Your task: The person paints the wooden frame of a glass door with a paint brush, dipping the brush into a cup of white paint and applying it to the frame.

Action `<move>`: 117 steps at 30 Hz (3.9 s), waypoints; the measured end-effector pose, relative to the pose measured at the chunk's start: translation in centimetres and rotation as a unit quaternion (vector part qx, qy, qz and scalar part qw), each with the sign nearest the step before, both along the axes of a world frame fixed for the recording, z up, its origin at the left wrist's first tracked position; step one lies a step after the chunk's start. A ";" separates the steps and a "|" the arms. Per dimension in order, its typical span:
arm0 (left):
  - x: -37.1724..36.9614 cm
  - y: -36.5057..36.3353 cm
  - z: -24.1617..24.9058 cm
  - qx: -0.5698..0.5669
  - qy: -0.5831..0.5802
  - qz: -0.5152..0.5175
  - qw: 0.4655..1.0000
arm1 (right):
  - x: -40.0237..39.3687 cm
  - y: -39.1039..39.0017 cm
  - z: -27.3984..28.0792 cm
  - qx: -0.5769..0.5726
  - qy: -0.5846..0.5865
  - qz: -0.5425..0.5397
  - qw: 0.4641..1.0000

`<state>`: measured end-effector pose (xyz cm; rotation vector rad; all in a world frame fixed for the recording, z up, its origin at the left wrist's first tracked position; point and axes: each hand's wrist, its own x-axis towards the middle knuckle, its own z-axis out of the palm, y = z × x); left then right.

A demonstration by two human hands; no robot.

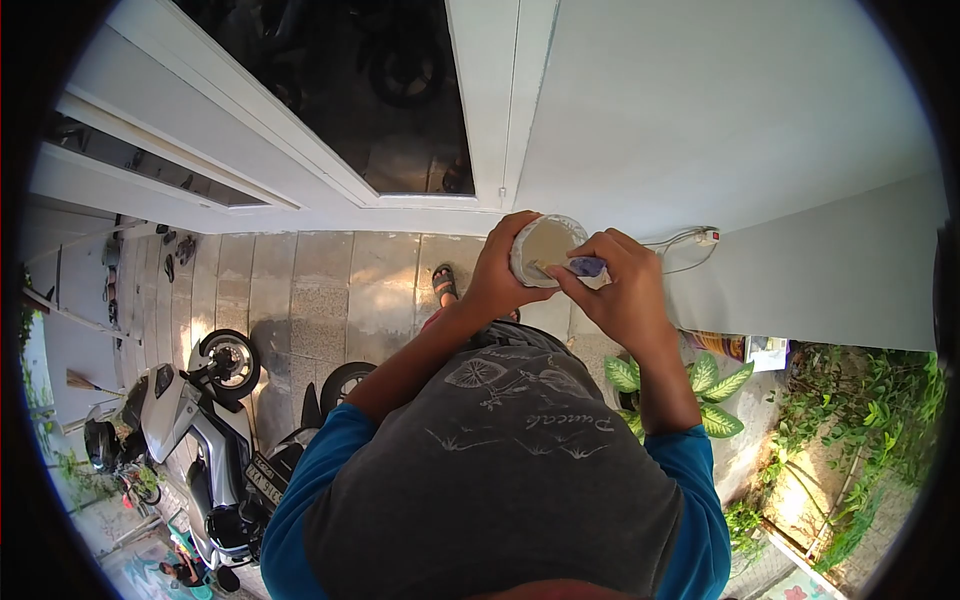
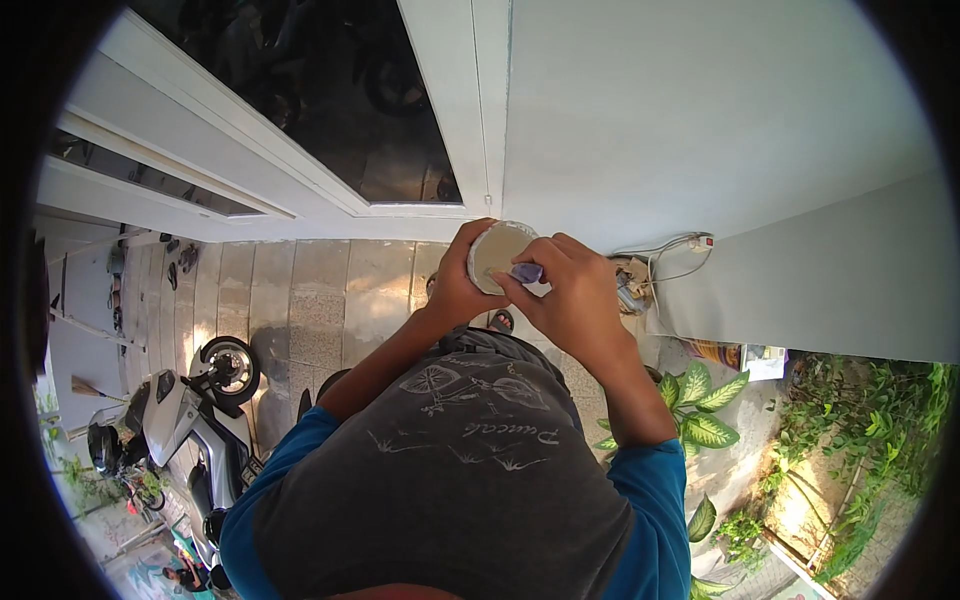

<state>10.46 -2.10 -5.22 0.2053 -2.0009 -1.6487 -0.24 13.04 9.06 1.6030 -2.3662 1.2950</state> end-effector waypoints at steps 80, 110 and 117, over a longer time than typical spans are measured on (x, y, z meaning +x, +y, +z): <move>2.6 -28.5 -6.7 -0.042 -0.088 -0.241 0.966 | 2.5 -22.7 -26.2 -0.513 -0.517 -0.407 0.552; 3.1 -30.8 -6.9 -0.042 -0.113 -0.219 0.968 | 1.0 -28.3 -37.5 -0.483 -0.458 -0.540 0.515; 3.3 -30.9 -6.7 -0.048 -0.129 -0.219 0.966 | 1.5 -27.1 -21.1 -0.578 -0.356 -0.424 0.599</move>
